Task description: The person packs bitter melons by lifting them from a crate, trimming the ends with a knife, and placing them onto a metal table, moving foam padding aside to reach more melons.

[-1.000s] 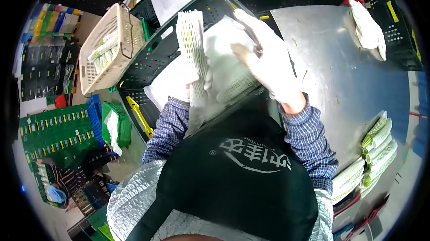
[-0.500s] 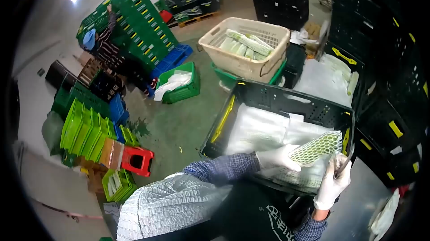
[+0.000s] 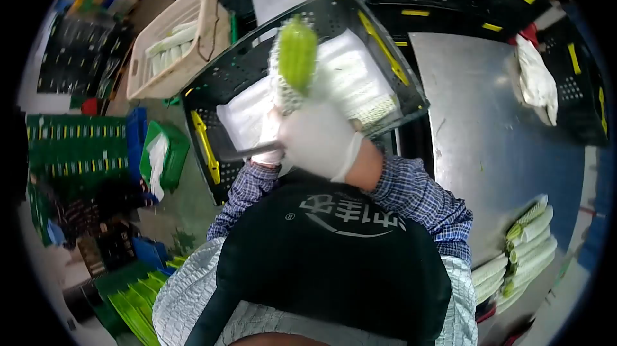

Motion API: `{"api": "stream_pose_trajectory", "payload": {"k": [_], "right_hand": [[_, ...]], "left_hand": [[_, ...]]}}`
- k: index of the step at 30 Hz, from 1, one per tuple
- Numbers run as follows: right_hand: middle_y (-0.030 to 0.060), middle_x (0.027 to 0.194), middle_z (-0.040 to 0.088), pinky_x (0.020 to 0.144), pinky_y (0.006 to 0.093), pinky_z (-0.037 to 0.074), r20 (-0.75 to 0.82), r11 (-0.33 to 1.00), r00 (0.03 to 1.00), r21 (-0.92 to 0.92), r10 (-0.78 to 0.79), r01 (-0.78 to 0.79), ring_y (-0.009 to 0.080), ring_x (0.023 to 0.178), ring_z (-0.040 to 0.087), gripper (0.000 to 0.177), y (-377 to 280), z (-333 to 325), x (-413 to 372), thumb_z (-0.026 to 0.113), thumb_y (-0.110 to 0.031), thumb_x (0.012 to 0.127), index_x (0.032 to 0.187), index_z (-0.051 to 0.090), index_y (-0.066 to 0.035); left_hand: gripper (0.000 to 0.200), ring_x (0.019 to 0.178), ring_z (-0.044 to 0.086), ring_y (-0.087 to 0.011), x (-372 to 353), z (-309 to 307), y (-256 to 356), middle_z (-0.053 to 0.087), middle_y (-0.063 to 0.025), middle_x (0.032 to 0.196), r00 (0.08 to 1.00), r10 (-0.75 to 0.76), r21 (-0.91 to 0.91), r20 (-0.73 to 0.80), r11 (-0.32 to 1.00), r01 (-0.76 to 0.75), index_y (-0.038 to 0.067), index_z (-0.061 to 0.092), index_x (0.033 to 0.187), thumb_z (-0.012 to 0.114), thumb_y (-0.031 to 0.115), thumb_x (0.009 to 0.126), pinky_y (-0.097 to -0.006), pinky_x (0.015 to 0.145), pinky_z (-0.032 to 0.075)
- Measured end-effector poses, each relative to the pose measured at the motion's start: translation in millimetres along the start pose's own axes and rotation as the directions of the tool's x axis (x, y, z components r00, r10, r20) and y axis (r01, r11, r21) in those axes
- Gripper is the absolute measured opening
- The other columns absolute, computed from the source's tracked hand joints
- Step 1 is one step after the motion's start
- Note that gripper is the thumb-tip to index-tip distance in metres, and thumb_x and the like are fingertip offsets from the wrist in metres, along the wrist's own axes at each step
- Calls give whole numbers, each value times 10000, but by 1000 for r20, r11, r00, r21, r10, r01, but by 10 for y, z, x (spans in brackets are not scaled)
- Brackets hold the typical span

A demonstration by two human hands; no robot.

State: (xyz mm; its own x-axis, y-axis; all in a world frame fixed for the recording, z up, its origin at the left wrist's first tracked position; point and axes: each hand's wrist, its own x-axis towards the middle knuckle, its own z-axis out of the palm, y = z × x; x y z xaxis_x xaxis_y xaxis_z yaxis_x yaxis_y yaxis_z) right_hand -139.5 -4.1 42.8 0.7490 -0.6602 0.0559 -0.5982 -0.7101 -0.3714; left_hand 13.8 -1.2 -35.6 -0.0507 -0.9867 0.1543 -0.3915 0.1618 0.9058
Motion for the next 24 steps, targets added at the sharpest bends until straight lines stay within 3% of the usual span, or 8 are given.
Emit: {"api": "stream_pose_trajectory", "payload": {"k": [2,5,9,13,16,18,20,24], "right_hand": [[87,803,692,586,368,548,-53,991,995,99,-87,92,261,678,695,338,88,87,-122,668,-170,810,1140,618,-118],[48,856,695,564,320,540,-230,988,973,153,13,23,225,669,690,430,98,94,-305,684,-121,793,1220,638,-134],[19,873,666,562,275,533,-288,975,956,222,59,6,178,650,666,678,213,129,-495,693,-23,745,1398,567,-154],[51,862,652,567,292,531,-417,959,905,280,83,41,204,656,668,608,288,51,-524,685,17,739,1328,612,-114],[66,862,646,567,305,527,-509,959,856,276,87,66,227,659,668,567,298,-32,-519,677,43,725,1275,637,-89],[74,870,644,567,314,524,-564,964,823,252,73,87,242,656,666,542,287,-65,-500,673,51,713,1239,651,-77],[78,905,652,572,318,525,-554,967,830,239,62,87,236,660,671,550,273,-71,-485,675,56,679,1212,665,-80],[70,926,657,585,314,535,-489,969,871,233,40,86,228,666,676,571,220,-72,-484,678,67,642,1192,675,-88]], "left_hand": [[534,997,643,-235,23,6,-3,661,-151,1080,1000,-5,-48,0,999,5,42,621,1211,777,265,752,-377,898,526],[514,1005,643,-237,26,115,-28,662,-150,1088,1000,14,-80,12,997,-13,40,623,1213,766,251,766,-378,903,525],[488,1015,643,-240,50,151,-18,663,-149,1098,1000,24,-105,18,994,-22,39,625,1215,752,233,786,-380,909,524],[462,1026,642,-244,65,152,-35,663,-148,1108,998,-15,-264,56,964,30,37,628,1217,737,215,805,-382,915,523],[442,1034,642,-246,2,77,-48,664,-147,1116,979,-107,-601,175,776,193,36,630,1219,726,201,820,-384,919,523],[430,1039,642,-247,-31,75,-18,664,-146,1121,949,-142,-771,282,556,312,36,631,1220,719,192,829,-385,922,522],[417,1044,642,-249,-52,112,-4,665,-146,1127,921,-146,-832,361,396,389,35,632,1221,711,183,839,-386,925,521],[393,1055,642,-252,-87,84,8,666,-144,1137,898,-129,-861,421,256,440,33,635,1223,697,164,859,-388,931,520]]}}
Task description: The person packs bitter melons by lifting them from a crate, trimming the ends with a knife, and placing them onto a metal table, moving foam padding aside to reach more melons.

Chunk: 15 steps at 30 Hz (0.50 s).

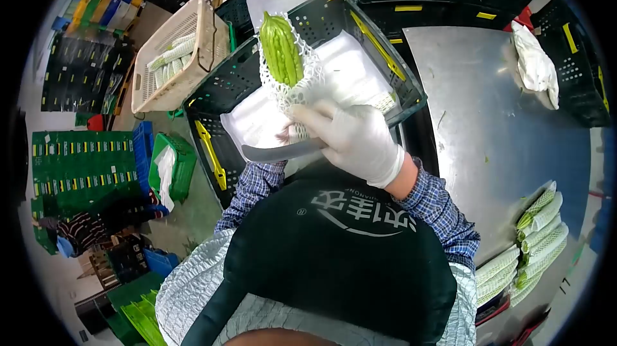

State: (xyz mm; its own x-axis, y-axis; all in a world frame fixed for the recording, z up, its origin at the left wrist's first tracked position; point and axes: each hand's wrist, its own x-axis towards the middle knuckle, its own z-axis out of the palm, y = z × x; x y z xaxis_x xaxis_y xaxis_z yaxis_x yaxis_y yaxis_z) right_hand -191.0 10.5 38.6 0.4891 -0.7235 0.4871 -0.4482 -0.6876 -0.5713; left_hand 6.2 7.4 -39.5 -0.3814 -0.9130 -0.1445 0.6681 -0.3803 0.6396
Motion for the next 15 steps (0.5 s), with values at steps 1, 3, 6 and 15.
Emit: {"api": "stream_pose_trajectory", "payload": {"k": [1,3,6,15], "right_hand": [[67,930,658,590,312,538,6,1000,1000,-7,-9,9,226,667,676,580,-2,4,1,677,72,631,1188,677,-90],[67,922,658,600,305,544,-31,1000,999,18,-11,11,228,667,675,578,25,16,-11,679,76,620,1174,682,-88],[69,918,662,611,301,551,-57,999,998,47,12,-9,229,668,678,570,16,-9,-18,678,82,612,1157,686,-82],[118,965,696,670,316,555,-142,984,982,-109,123,-139,261,772,703,371,117,-281,-55,663,56,794,1147,689,-55]], "left_hand": [[387,1057,642,-253,-20,6,26,666,-144,1139,1000,-3,-14,9,1000,3,33,636,1224,693,160,864,-389,933,520],[375,1063,642,-254,-24,11,41,666,-144,1145,1000,-4,-29,18,1000,5,32,637,1225,686,150,873,-390,936,520],[357,1070,642,-257,-32,11,48,667,-143,1152,1000,-6,-31,13,999,7,31,639,1227,675,137,888,-392,940,519],[308,1094,641,-263,-52,4,53,669,-140,1176,973,205,478,-110,869,-129,28,645,1232,642,95,932,-396,954,516]]}}
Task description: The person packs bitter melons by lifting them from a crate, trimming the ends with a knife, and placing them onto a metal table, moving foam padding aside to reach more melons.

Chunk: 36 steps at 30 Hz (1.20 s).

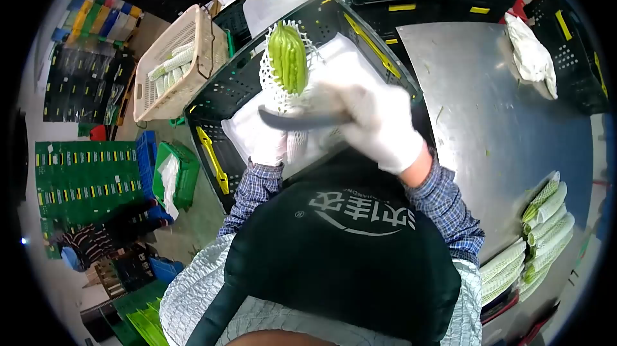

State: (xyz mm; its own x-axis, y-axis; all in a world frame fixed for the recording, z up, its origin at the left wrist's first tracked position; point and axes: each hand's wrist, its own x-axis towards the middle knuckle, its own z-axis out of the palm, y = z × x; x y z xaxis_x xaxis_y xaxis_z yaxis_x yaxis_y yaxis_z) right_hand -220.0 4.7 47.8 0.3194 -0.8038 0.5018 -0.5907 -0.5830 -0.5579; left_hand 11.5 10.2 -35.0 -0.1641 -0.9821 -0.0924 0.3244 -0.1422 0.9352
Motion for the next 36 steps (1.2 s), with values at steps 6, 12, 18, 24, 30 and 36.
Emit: {"api": "stream_pose_trajectory", "payload": {"k": [6,12,18,24,30,36], "right_hand": [[64,860,651,589,290,534,-277,967,956,-252,-95,23,206,662,663,490,286,-83,163,717,-44,752,1235,651,-96],[71,1004,715,688,264,557,-268,989,962,-116,53,-87,182,758,702,380,440,-31,200,678,-80,839,1219,663,-74],[65,981,740,716,216,508,14,806,927,488,375,-334,76,775,630,278,430,-89,239,614,-123,967,1218,683,-24],[44,894,709,678,211,483,107,737,911,554,398,-387,66,728,598,308,385,-21,223,642,-204,968,1216,697,-29],[2,769,640,628,213,450,119,692,921,626,370,-359,55,674,563,279,294,34,227,626,-209,974,1155,703,-12],[3,712,613,606,218,438,165,681,909,615,383,-398,48,647,555,214,244,70,197,612,-196,965,1028,669,0]], "left_hand": [[493,934,648,-195,-19,-288,-312,664,-111,1112,860,321,818,396,303,-490,14,553,1325,726,34,864,-336,800,553],[456,844,631,-205,-55,-335,-387,657,-119,1073,929,194,600,315,718,-353,1,537,1315,681,124,900,-327,678,542],[500,607,528,-256,-83,-22,-214,583,-149,839,954,-161,-398,252,882,254,-11,530,1215,440,434,1005,-328,495,432],[480,441,465,-240,-44,110,-60,520,-142,653,938,-239,-213,251,931,295,-3,522,1094,435,463,1013,-319,386,382],[526,419,488,-222,-16,63,-90,537,-152,632,855,-112,-561,506,710,425,-16,478,1106,522,490,971,-319,378,388],[568,451,519,-239,33,60,-91,553,-156,679,814,-39,-571,579,693,439,-10,452,1138,620,478,900,-319,398,405]]}}
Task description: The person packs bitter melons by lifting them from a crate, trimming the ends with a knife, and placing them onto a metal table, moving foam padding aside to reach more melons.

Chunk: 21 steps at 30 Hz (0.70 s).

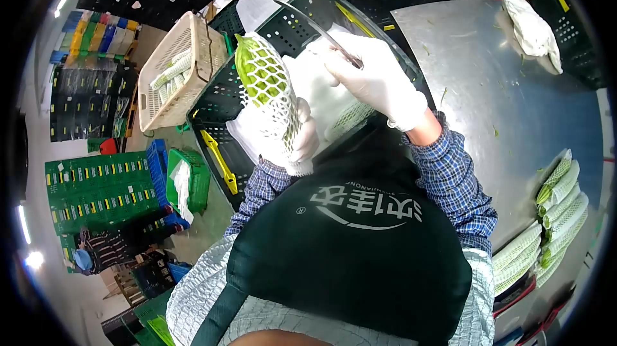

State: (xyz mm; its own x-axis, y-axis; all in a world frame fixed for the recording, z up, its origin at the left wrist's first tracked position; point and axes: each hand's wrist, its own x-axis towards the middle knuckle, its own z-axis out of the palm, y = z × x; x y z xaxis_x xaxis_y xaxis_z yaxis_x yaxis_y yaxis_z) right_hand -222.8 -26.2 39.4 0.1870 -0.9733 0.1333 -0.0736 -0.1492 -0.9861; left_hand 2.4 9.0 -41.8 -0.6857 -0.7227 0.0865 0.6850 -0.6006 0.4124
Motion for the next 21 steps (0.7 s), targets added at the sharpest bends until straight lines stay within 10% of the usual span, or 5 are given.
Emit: {"api": "stream_pose_trajectory", "payload": {"k": [5,9,13,17,21], "right_hand": [[20,742,635,615,222,449,-45,995,999,-97,-28,23,63,654,574,313,137,48,-50,634,-165,934,1174,658,33],[-7,767,646,637,211,450,52,987,994,-123,-98,103,52,667,552,343,124,108,-104,688,-183,922,1210,652,-1],[-12,764,652,660,213,447,158,988,988,-152,5,19,56,703,537,443,180,285,-171,770,-271,863,1218,672,-25],[6,824,704,716,248,498,203,911,903,-251,379,-326,85,779,614,378,-72,505,-173,772,-268,851,1108,705,1],[45,914,736,761,285,533,163,955,986,-297,38,12,148,801,676,330,351,516,-99,731,-278,882,1080,704,-16]], "left_hand": [[606,886,602,-275,103,-90,-86,606,-140,1066,934,352,255,-61,910,-326,35,416,1355,638,405,930,-431,734,508],[382,1145,592,-251,157,-145,53,623,-110,1132,806,592,870,2,-399,291,31,539,1268,630,243,965,-379,1013,464],[379,1061,612,-225,40,-279,-80,632,-92,1177,731,668,961,-139,269,-63,44,555,1308,609,203,968,-333,919,508],[356,1073,619,-220,-53,-448,-153,640,-86,1223,836,492,902,-243,431,8,72,564,1286,572,239,972,-327,927,506],[324,1044,639,-209,211,6,-60,673,-61,1138,885,463,875,52,-448,183,118,593,1227,583,266,939,-357,964,484]]}}
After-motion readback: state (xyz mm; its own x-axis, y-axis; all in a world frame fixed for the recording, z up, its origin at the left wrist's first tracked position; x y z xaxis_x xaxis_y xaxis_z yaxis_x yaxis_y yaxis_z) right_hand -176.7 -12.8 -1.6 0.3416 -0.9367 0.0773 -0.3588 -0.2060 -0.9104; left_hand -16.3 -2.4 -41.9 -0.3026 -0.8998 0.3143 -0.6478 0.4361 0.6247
